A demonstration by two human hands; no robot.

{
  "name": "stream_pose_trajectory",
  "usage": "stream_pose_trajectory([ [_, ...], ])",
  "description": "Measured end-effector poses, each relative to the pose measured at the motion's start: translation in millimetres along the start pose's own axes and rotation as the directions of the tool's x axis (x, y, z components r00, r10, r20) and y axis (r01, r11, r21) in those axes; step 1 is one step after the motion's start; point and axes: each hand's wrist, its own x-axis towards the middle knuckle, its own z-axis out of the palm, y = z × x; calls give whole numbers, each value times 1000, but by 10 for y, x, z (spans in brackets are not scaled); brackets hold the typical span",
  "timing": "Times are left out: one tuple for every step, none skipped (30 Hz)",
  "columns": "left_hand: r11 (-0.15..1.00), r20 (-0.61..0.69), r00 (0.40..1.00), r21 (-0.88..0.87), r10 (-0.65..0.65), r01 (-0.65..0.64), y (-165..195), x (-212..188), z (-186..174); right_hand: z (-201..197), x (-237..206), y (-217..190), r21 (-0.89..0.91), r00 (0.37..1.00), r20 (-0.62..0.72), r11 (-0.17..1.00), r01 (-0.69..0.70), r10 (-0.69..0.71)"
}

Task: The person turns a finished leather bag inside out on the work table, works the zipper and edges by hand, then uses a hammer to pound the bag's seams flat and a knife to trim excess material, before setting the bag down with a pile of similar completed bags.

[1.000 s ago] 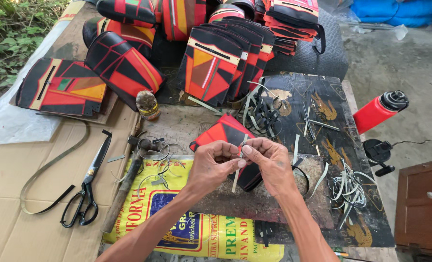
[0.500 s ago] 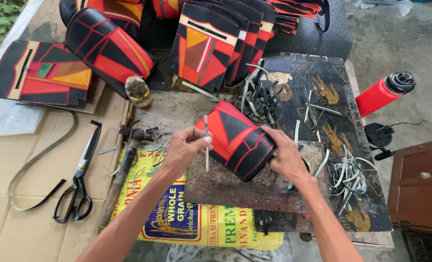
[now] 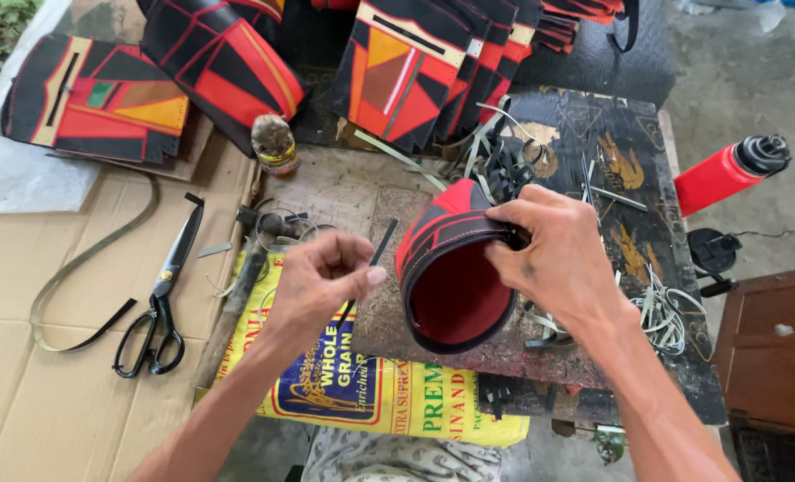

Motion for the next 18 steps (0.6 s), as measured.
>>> stream_pose_trajectory([
  [1000, -9, 1000, 23, -18, 18, 42, -101, -4, -14, 23, -44, -8, 1000, 14, 1000, -17, 17],
  [998, -18, 999, 46, -40, 41, 76, -208, -6, -33, 36, -87, -17, 999, 42, 1000, -21, 21],
  [998, -15, 1000, 52, -23, 24, 105, -305, -9, -64, 47, -130, -27, 997, 69, 999, -22, 24],
  [998, -12, 1000, 59, -6, 7, 123, -403, -11, -90, 55, -175, -37, 995, 96, 999, -22, 26],
  [998, -8, 1000, 65, 10, -9, 134, -484, -18, -115, 60, -221, -31, 990, 133, 998, -54, 57],
  [996, -9, 1000, 90, 6, -5, 134, -554, -17, -139, 55, -268, -25, 981, 171, 996, -87, 90],
  [993, -11, 1000, 114, 0, 1, 124, -620, -5, -155, 49, -314, -20, 970, 211, 993, -119, 121],
  [990, -14, 1000, 139, -6, 8, 116, -672, -1, -166, 40, -357, -50, 973, 211, 995, -87, 96],
  [994, -23, 999, 104, -38, 40, 113, -710, -1, -170, 20, -400, -78, 974, 215, 995, -58, 73],
  [995, -31, 997, 71, -70, 72, 115, -737, -1, -168, -10, -442, -104, 974, 219, 994, -29, 52],
  [995, -35, 995, 39, -93, 94, 128, -739, -5, -164, -32, -478, -96, 973, 216, 994, -58, 77],
  [999, -29, 1000, 53, 10, -8, 151, -741, -5, -160, -53, -510, -87, 972, 210, 993, -84, 101],
  [992, -20, 994, 66, 108, -106, 183, -740, 4, -161, -76, -538, -78, 970, 207, 990, -115, 129],
  [976, -6, 979, 76, 204, -203, 222, -741, 21, -158, -92, -563, -101, 967, 219, 989, -111, 131],
  [939, 42, 949, 134, 313, -315, 271, -757, 35, -154, -99, -586, -124, 964, 228, 986, -108, 134],
  [888, 99, 907, 183, 410, -421, 321, -791, 58, -148, -116, -609, -147, 960, 241, 983, -110, 143],
  [823, 156, 852, 221, 500, -523, 363, -815, 105, -110, -126, -636, -146, 968, 230, 987, -66, 98],
  [823, 163, 871, 286, 463, -491, 397, -813, 168, -64, -122, -654, -148, 975, 217, 989, -12, 44],
])
